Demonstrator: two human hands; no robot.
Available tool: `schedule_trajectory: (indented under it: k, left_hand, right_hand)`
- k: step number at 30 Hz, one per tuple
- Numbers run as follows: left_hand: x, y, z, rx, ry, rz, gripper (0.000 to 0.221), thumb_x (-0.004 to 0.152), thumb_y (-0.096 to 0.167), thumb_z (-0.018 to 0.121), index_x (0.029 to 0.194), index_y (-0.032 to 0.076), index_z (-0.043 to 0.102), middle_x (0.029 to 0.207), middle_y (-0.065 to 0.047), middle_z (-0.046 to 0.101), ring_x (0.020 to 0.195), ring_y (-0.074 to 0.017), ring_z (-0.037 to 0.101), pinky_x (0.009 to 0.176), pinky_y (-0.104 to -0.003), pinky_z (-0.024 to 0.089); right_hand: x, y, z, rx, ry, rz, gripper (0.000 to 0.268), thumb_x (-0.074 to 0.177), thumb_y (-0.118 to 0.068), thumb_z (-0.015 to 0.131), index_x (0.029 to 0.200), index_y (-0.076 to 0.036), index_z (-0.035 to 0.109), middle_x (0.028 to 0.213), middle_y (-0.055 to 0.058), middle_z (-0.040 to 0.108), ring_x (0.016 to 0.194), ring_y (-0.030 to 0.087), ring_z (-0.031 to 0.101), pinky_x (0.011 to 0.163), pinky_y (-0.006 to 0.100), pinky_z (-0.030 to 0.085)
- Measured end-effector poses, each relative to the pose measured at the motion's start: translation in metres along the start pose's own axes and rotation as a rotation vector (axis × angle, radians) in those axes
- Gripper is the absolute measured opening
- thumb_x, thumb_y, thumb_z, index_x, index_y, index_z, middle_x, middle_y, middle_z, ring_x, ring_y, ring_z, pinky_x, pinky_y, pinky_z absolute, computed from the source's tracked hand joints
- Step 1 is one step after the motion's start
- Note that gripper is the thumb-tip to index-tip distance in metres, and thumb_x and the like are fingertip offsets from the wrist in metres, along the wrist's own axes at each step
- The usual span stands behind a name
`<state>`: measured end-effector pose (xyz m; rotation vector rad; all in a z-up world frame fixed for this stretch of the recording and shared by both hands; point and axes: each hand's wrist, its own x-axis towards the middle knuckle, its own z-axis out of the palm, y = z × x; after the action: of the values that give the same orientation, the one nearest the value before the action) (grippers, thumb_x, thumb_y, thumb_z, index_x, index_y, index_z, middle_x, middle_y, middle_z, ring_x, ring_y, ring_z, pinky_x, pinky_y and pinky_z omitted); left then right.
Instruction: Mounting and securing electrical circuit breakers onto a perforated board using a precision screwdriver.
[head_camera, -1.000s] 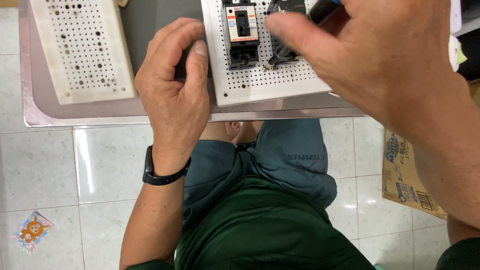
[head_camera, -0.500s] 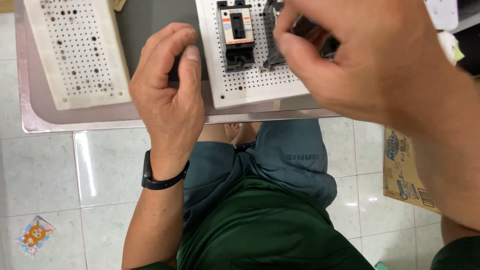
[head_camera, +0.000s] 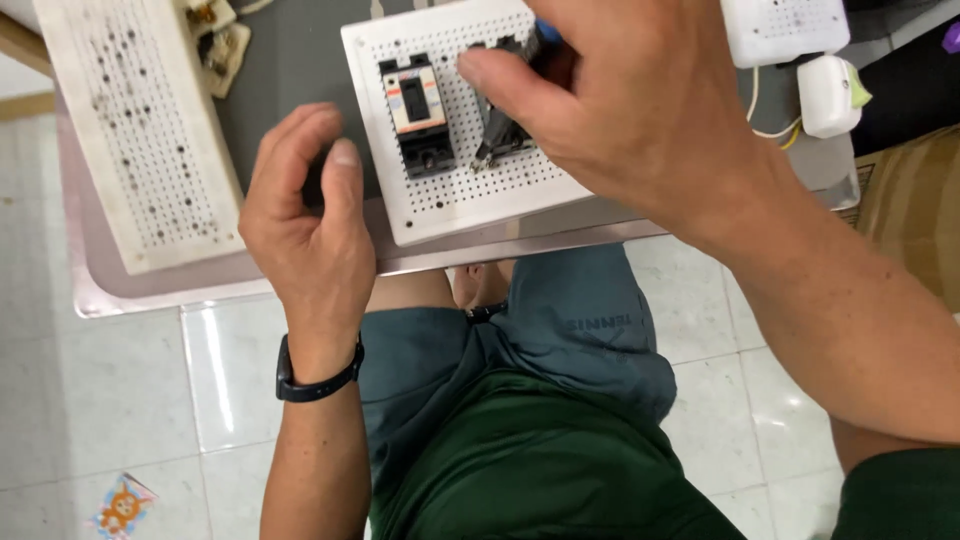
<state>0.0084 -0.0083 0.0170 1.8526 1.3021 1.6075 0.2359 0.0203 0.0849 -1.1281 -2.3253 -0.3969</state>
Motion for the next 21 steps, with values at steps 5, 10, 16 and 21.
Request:
schedule_trajectory:
  k: [5,10,16,21]
  left_hand:
    - [0.004,-0.004,-0.005,0.069,-0.207,-0.112,0.046,0.098,0.008,0.063,0.139,-0.001,0.044,0.146,-0.02,0.044,0.142,-0.033,0.039,0.12,-0.046,0.034]
    - [0.026,-0.003,-0.002,0.279,-0.557,-0.124,0.088,0.088,0.02,0.077,0.151,0.005,0.018,0.159,-0.018,0.025,0.149,-0.0358,0.024,0.117,-0.055,0.023]
    - [0.029,-0.008,0.002,0.325,-0.592,-0.123,0.084,0.087,0.031,0.075,0.151,0.011,0.023,0.155,-0.017,0.037,0.144,-0.0387,0.034,0.112,-0.053,0.027]
    - [0.028,-0.01,0.001,0.319,-0.572,-0.148,0.087,0.086,0.029,0.08,0.151,0.013,0.025,0.156,-0.016,0.038,0.145,-0.0391,0.033,0.113,-0.054,0.029]
  right_hand:
    - [-0.034,-0.005,-0.025,0.589,0.317,0.347,0.02,0.118,0.022,0.067,0.1,0.016,0.059,0.085,0.023,0.061,0.076,0.029,0.068,0.071,0.037,0.062]
    - [-0.074,0.002,-0.008,0.766,0.476,0.632,0.028,0.114,-0.006,0.046,0.139,0.007,0.041,0.121,0.029,0.051,0.077,0.032,0.059,0.06,0.039,0.059]
    - [-0.067,-0.003,-0.016,0.727,0.396,0.681,0.029,0.114,-0.005,0.042,0.141,0.005,0.036,0.09,0.025,0.05,0.076,0.032,0.061,0.069,0.04,0.063]
    - [-0.051,0.009,-0.016,0.554,0.312,0.415,0.022,0.113,0.007,0.047,0.134,0.011,0.045,0.09,0.023,0.065,0.074,0.03,0.069,0.076,0.038,0.054]
